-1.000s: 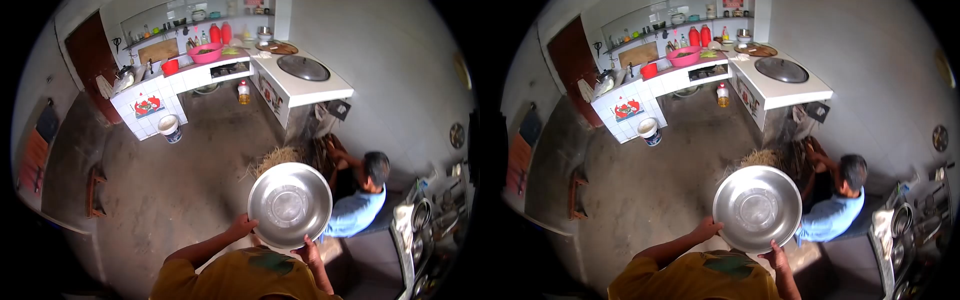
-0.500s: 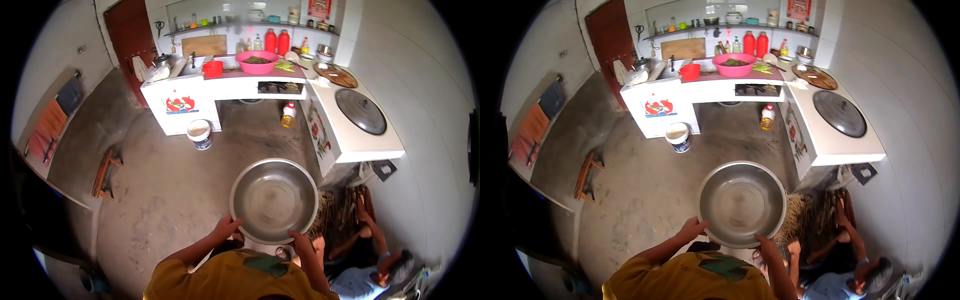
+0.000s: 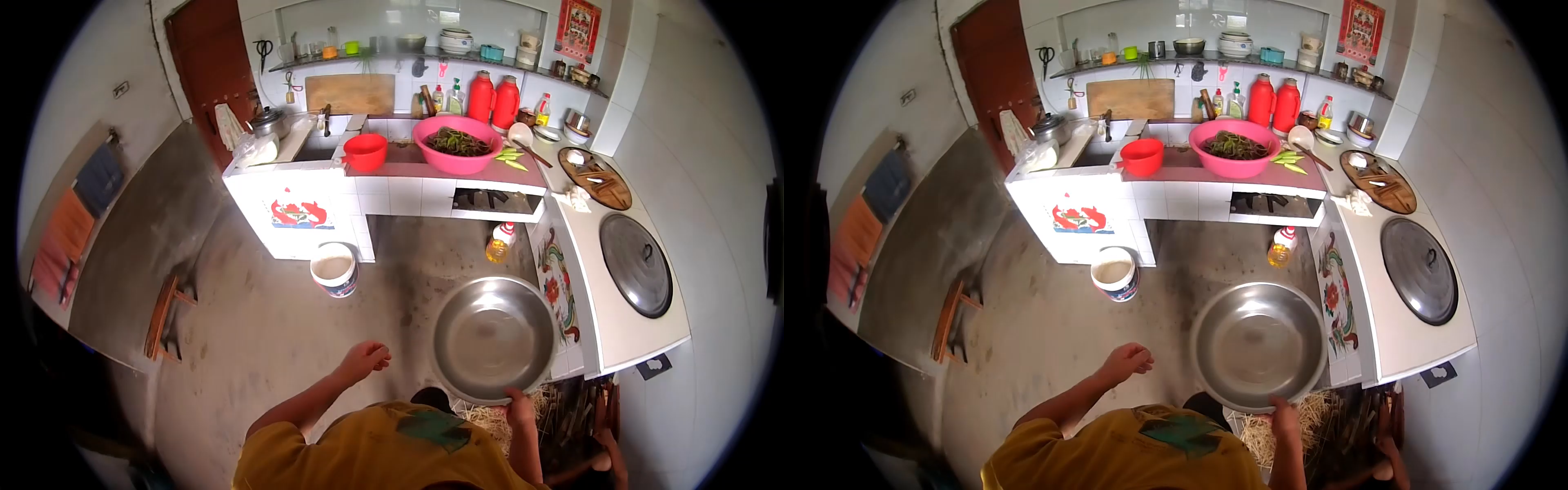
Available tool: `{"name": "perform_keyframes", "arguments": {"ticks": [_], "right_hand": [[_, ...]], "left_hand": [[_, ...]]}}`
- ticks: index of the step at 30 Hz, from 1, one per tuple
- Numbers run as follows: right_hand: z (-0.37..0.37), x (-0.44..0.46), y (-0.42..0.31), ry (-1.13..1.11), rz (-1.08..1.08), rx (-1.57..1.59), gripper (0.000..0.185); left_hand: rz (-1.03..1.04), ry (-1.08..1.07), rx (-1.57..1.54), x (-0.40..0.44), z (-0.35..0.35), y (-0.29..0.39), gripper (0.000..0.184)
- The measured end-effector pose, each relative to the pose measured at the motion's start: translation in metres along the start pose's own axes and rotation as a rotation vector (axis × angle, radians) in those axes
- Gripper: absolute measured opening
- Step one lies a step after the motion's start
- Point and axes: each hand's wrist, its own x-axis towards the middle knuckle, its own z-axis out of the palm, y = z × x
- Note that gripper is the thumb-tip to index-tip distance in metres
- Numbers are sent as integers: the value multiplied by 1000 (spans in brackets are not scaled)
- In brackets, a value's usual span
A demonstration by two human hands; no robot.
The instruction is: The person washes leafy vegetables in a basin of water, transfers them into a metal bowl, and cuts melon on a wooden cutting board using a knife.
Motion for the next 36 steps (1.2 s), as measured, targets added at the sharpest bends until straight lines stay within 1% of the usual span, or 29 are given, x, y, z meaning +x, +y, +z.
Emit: {"name": "perform_keyframes", "arguments": {"ticks": [3, 5, 7, 8, 11, 12, 13, 15, 16, 17, 18, 19, 21, 22, 23, 25, 26, 27, 28, 29, 30, 31, 32, 33, 35, 36], "right_hand": [[15, 47, -32, 13, -38, 10, 46], [33, 98, -53, 54, -53, 1, 41], [58, 153, -82, 77, -85, -3, 38], [58, 196, -89, 70, -27, 31, 36], [133, 270, -152, 95, -113, 64, 32], [160, 294, -173, 62, -138, 75, 32], [185, 318, -192, 32, -161, 85, 32], [244, 352, -241, -49, -152, 95, 36], [258, 387, -251, -56, -139, 93, 38], [286, 403, -269, -44, -152, 90, 38], [320, 417, -287, -33, -163, 90, 38], [344, 431, -300, -85, -169, 72, 39], [390, 463, -320, -187, -189, 46, 40], [409, 479, -323, -210, -182, 36, 41], [426, 497, -324, -229, -178, 27, 42], [462, 527, -326, -247, -180, 21, 44], [482, 539, -326, -245, -183, 24, 45], [500, 552, -326, -244, -186, 25, 45], [518, 568, -327, -241, -209, -18, 46], [534, 581, -327, -235, -205, -2, 46], [551, 595, -326, -233, -202, 13, 46], [574, 609, -329, -229, -194, 29, 46], [597, 611, -335, -183, -166, 32, 47], [617, 621, -336, -182, -177, 39, 47], [657, 640, -340, -184, -197, 52, 48], [680, 645, -343, -208, -177, 152, 47]], "left_hand": [[81, -20, 65, 74, -30, 35, 23], [148, -8, 115, 128, -49, 61, 21], [210, 49, 135, 181, -71, 93, 21], [242, 81, 146, 209, -85, 103, 21], [307, 204, 200, 293, -132, 146, 18], [355, 241, 310, 313, -149, 171, 16], [373, 313, 345, 338, -167, 184, 14], [446, 433, 397, 397, -214, 194, 17], [502, 503, 520, 419, -233, 203, 17], [554, 573, 645, 439, -250, 213, 18], [539, 651, 764, 453, -264, 226, 19], [523, 725, 887, 467, -279, 237, 20], [390, 796, 997, 507, -318, 246, 25], [251, 722, 933, 526, -333, 259, 37], [216, 748, 956, 552, -353, 253, 55], [-104, 455, 685, 600, -389, 255, 71], [-120, 413, 547, 607, -388, 261, 78], [-279, 159, 386, 613, -393, 270, 63], [-220, 14, 96, 621, -396, 261, 43], [-323, -66, -55, 627, -389, 264, 30], [-352, -77, -135, 632, -386, 259, 30], [-370, -42, -55, 648, -395, 240, 29], [-327, -34, -203, 635, -386, 261, 24], [-319, -51, -300, 635, -389, 270, 19], [-256, -92, -501, 635, -407, 296, 20], [-252, -58, -491, 640, -423, 307, 22]]}}
